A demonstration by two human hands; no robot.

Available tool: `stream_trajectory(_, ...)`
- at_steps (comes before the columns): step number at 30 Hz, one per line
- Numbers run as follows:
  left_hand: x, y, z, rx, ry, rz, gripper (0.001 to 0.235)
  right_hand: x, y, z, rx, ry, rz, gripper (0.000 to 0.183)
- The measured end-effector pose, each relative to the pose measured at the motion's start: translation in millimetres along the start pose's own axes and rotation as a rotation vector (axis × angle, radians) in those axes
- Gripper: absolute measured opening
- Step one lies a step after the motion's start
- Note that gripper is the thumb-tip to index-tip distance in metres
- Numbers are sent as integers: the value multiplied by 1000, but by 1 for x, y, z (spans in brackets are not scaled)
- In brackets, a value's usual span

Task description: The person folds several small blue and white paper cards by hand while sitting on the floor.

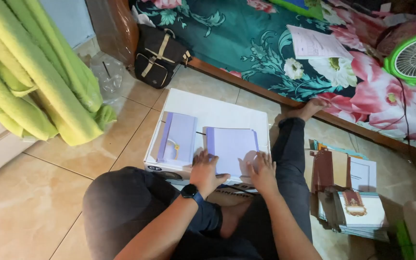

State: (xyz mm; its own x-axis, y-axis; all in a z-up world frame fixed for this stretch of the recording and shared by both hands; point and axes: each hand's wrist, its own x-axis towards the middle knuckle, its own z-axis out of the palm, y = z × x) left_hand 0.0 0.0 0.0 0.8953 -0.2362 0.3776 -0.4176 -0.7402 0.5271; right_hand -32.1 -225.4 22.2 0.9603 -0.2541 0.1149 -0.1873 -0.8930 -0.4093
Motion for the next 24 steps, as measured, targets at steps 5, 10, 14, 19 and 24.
stream_trajectory(5,2,-2,0,-31,-79,-11,74,3,10,6,27,11,-75,67)
stream_trajectory(10,3,-6,12,-59,-112,-36,83,-1,-2,-2,-65,36,-101,64)
stream_trajectory(14,2,-3,4,-17,-70,-4,78,-10,-24,-15,-155,9,-263,60)
stream_trajectory(19,8,-4,-32,-58,98,106,60,-1,-4,10,-111,-31,-427,55)
stream_trajectory(24,23,-48,-67,338,153,-327,91,-5,-5,15,-233,-1,-449,54)
